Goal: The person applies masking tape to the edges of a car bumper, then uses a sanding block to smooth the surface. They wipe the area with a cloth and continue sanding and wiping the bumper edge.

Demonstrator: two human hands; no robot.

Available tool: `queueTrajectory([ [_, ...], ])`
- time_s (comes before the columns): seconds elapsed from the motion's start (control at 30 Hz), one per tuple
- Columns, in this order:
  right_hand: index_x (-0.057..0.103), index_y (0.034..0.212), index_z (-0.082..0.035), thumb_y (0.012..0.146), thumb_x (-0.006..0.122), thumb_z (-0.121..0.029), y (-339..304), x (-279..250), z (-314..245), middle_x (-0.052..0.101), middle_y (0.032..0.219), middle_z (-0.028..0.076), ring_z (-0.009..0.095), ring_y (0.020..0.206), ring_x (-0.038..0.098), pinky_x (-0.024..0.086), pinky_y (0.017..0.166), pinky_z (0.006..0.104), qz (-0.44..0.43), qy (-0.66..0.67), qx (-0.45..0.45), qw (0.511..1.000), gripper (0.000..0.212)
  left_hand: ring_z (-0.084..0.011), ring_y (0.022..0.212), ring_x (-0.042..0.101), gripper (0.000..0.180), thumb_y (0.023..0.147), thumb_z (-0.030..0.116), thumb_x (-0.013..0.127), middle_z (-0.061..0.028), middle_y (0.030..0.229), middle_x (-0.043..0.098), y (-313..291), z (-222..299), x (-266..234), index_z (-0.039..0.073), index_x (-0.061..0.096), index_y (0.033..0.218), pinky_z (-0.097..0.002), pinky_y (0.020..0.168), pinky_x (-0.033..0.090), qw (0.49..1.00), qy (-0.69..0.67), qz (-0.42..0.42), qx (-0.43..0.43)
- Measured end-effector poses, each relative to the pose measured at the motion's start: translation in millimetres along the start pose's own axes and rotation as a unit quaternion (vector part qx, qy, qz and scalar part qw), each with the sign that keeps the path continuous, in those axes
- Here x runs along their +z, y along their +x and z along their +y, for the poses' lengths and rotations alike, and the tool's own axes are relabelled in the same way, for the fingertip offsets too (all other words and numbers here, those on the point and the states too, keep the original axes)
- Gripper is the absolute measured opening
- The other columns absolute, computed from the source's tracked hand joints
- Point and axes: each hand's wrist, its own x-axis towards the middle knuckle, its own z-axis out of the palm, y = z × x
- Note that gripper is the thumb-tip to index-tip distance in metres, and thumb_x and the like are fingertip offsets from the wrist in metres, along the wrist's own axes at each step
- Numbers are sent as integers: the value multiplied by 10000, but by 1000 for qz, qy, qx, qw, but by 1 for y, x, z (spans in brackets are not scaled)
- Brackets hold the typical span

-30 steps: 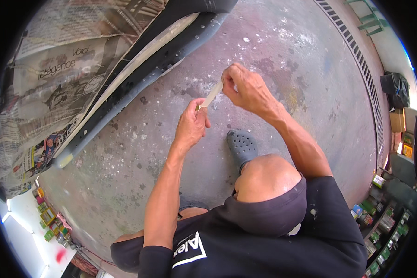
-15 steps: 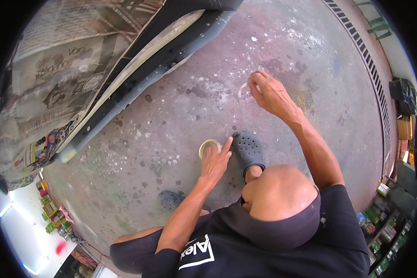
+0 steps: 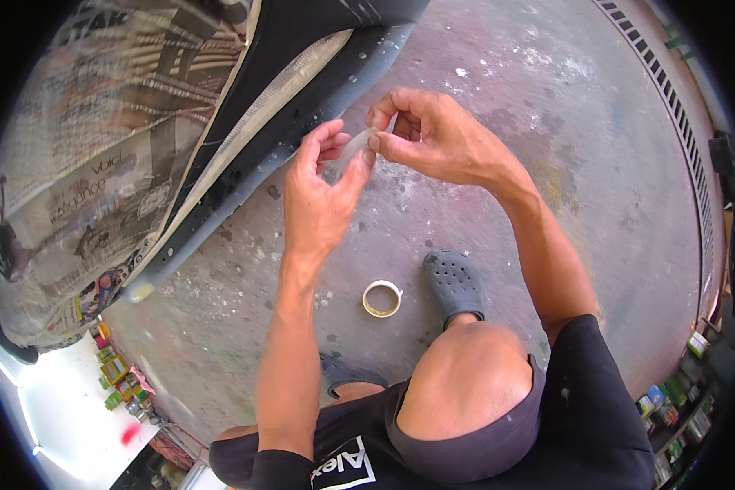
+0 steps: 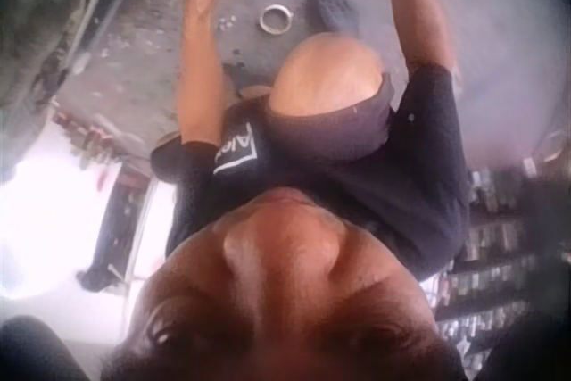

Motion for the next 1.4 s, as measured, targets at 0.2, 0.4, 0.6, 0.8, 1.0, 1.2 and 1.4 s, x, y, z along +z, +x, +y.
queueTrajectory([
  [0.2,691,1025,-4,950,750,-172,30,-5,3,620,767,-6,52,673,518,427,597,273,62,44,-10,997,194,-43,727,582,262,1019,225,792,16,825,700,39,2,11,-33,762,1052,-230,648,474,995,-64,11,-71],
  [0.4,742,1133,16,973,765,-213,51,6,37,676,839,2,61,674,532,459,609,281,188,36,-52,980,281,-38,671,522,283,1005,265,788,20,797,670,67,9,18,-13,770,1054,-233,604,425,990,-19,13,-139],
  [0.6,771,1273,-65,980,770,-214,58,22,54,727,927,38,131,695,604,517,634,341,344,-14,29,938,329,-58,622,528,262,985,306,766,2,812,668,103,17,21,49,767,1033,-236,556,404,961,-56,43,-268],
  [0.8,804,1210,-112,930,730,-166,72,19,67,703,990,111,297,902,713,602,783,441,353,-184,-81,914,294,-65,560,533,275,1016,304,731,-25,801,667,132,8,36,34,753,1061,-238,489,375,954,-118,43,-273],
  [1.0,792,1290,-174,940,709,-127,90,16,70,609,900,68,247,890,631,547,750,407,353,-248,-130,893,363,-73,578,514,254,1016,279,756,-15,808,640,142,14,49,37,737,1092,-237,494,347,954,-109,63,-271],
  [1.2,782,1326,-201,956,690,-145,98,13,71,570,871,67,240,843,603,535,732,401,329,-289,-127,890,385,-69,550,508,237,1003,256,776,-27,772,653,146,10,53,29,733,1057,-225,458,340,956,-114,81,-259],
  [1.4,774,1345,-223,969,689,-166,102,14,70,583,867,70,238,834,606,526,729,403,310,-306,-112,893,390,-67,535,521,227,998,230,782,-38,769,672,148,10,55,12,748,1052,-218,436,353,955,-118,91,-257],
])
